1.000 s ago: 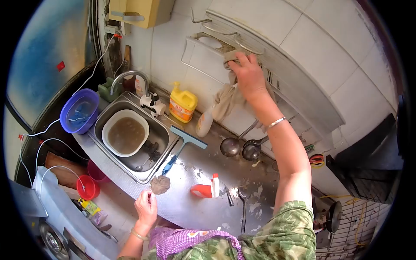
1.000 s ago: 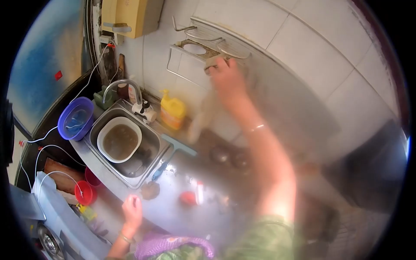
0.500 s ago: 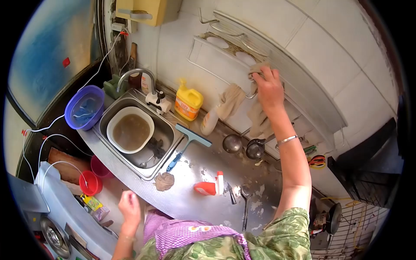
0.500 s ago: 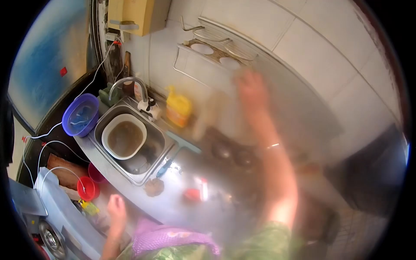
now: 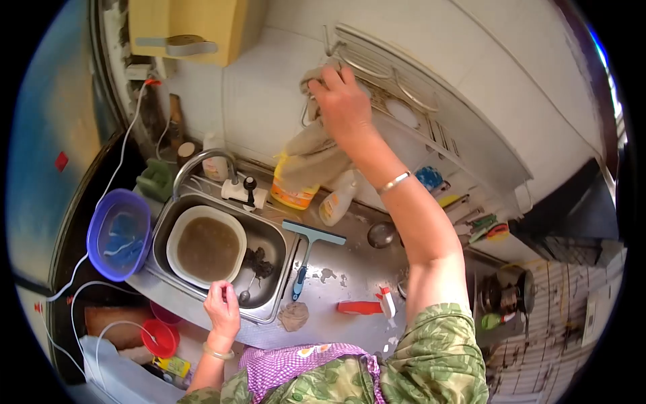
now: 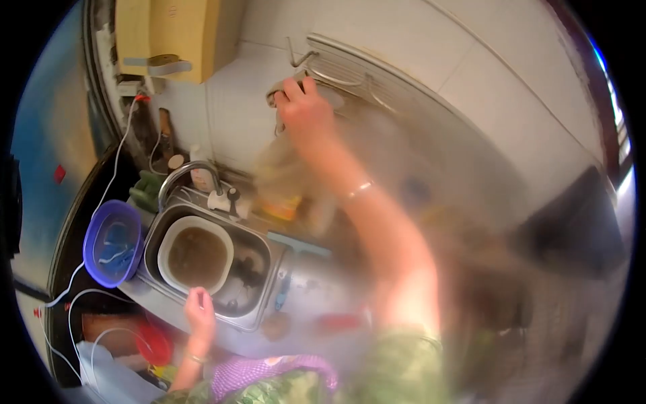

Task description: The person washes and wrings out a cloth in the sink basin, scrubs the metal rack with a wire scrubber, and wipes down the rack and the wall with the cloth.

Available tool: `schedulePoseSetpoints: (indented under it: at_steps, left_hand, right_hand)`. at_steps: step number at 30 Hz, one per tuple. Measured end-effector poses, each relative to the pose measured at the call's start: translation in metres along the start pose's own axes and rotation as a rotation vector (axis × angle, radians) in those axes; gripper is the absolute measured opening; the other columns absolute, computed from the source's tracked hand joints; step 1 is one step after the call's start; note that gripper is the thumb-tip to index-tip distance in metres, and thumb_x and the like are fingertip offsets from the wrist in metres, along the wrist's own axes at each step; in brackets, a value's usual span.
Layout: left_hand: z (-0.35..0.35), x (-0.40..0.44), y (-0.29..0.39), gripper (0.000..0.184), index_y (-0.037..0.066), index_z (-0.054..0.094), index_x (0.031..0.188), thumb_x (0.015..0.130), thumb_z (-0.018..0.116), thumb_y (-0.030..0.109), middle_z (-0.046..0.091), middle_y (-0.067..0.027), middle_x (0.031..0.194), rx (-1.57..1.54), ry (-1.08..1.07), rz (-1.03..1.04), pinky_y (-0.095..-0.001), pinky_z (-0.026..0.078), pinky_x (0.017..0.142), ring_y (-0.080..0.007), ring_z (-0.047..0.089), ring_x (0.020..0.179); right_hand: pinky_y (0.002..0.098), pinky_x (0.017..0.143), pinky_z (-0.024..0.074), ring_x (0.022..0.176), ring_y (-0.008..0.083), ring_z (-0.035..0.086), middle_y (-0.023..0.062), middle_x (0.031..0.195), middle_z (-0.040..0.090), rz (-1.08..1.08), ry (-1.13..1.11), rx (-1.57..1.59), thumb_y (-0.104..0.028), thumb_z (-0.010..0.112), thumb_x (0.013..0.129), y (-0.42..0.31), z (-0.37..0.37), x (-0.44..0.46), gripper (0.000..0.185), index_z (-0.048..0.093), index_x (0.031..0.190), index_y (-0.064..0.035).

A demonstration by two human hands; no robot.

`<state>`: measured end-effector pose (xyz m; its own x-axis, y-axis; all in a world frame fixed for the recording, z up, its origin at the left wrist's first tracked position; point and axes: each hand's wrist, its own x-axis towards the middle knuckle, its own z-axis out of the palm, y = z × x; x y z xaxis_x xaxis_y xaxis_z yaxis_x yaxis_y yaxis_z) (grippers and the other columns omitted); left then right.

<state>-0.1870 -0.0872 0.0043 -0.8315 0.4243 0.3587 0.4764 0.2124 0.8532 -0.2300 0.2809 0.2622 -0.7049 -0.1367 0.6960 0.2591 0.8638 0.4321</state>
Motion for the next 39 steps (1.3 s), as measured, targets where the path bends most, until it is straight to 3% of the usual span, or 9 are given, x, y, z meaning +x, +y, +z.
schedulePoseSetpoints:
  at_steps: [10,15,20,24,28,31,34,36,39]
  left_hand:
    - [-0.050,0.008,-0.070,0.010,0.000,0.055,0.093,0.096,0.052,0.010,0.054,-0.0145,0.076,0.070,0.086,-0.116,-0.0391,0.043,0.059,-0.0294,0.053,0.063]
    - [-0.017,0.041,-0.032,0.015,0.000,0.057,0.105,0.094,0.054,0.010,0.059,-0.0125,0.087,0.007,0.007,-0.017,-0.0355,0.048,0.067,-0.0233,0.059,0.075]
    - [0.042,0.118,0.068,0.059,0.003,0.044,0.139,0.088,0.067,0.021,0.051,-0.0162,0.129,-0.304,-0.169,0.234,-0.0374,0.047,0.093,-0.0264,0.056,0.109]
    - [0.088,0.160,0.131,0.099,0.005,0.018,0.153,0.081,0.077,0.039,0.027,-0.0211,0.152,-0.449,-0.214,0.374,-0.0453,0.030,0.114,-0.0365,0.033,0.138]
    - [0.103,0.170,0.151,0.093,0.005,0.020,0.151,0.083,0.079,0.027,0.040,-0.0164,0.144,-1.020,-0.423,0.055,-0.0404,0.036,0.111,-0.0281,0.044,0.132]
    - [0.091,0.184,0.137,0.081,0.002,0.032,0.145,0.080,0.079,0.014,0.051,-0.0143,0.134,-0.908,-0.415,-0.014,-0.0358,0.042,0.105,-0.0229,0.051,0.124]
    - [0.071,0.194,0.134,0.075,0.001,0.041,0.139,0.075,0.079,0.009,0.057,-0.0135,0.127,-0.786,-0.508,-0.039,-0.0352,0.045,0.102,-0.0222,0.056,0.118]
    - [0.054,0.199,0.140,0.066,0.001,0.046,0.133,0.075,0.078,0.005,0.060,-0.0119,0.122,-0.953,-0.683,-0.230,-0.0349,0.048,0.099,-0.0208,0.058,0.115]
    - [0.040,0.194,0.149,0.061,0.003,0.047,0.133,0.078,0.073,0.000,0.060,-0.0095,0.124,-1.086,-0.673,-0.304,-0.0348,0.047,0.100,-0.0199,0.058,0.116]
  right_hand:
    - [0.0358,0.073,0.0538,0.090,0.0281,0.059,0.0059,0.105,0.063,-0.053,0.059,-0.088,0.000,0.065,0.067,0.071,-0.063,-0.092,0.027,0.073,0.091,-0.0106]
    - [0.0357,0.072,0.0530,0.090,0.0286,0.060,0.0083,0.103,0.063,0.020,0.014,0.040,0.002,0.066,0.067,0.046,-0.038,-0.056,0.028,0.074,0.092,-0.0092]
    - [0.0301,0.078,0.0509,0.090,0.0217,0.061,0.0060,0.099,0.063,0.405,0.069,0.494,-0.001,0.066,0.082,0.032,-0.048,-0.046,0.020,0.073,0.100,-0.0050]
    - [0.0263,0.083,0.0482,0.096,0.0129,0.060,0.0014,0.103,0.064,0.735,0.091,1.007,-0.010,0.064,0.092,-0.006,-0.047,-0.058,0.018,0.070,0.108,-0.0037]
    - [0.0272,0.089,0.0465,0.103,0.0111,0.058,0.0010,0.113,0.065,1.026,-0.044,1.561,-0.014,0.060,0.096,-0.040,-0.052,-0.052,0.021,0.067,0.114,-0.0062]
    - [0.0297,0.097,0.0421,0.108,0.0109,0.057,0.0010,0.114,0.066,0.984,0.079,1.637,-0.015,0.057,0.097,-0.039,-0.058,-0.052,0.022,0.064,0.116,-0.0066]
    - [0.0323,0.096,0.0428,0.108,0.0129,0.058,0.0016,0.115,0.066,1.185,0.036,1.873,-0.016,0.056,0.097,-0.017,-0.044,-0.074,0.024,0.061,0.119,-0.0073]
    - [0.0340,0.093,0.0445,0.106,0.0152,0.059,0.0019,0.114,0.065,1.210,-0.006,1.941,-0.021,0.057,0.096,-0.018,-0.041,-0.086,0.028,0.058,0.122,-0.0093]
    - [0.0343,0.094,0.0449,0.108,0.0167,0.059,0.0031,0.119,0.064,1.109,-0.083,2.024,-0.026,0.059,0.096,-0.016,-0.041,-0.099,0.036,0.056,0.127,-0.0084]
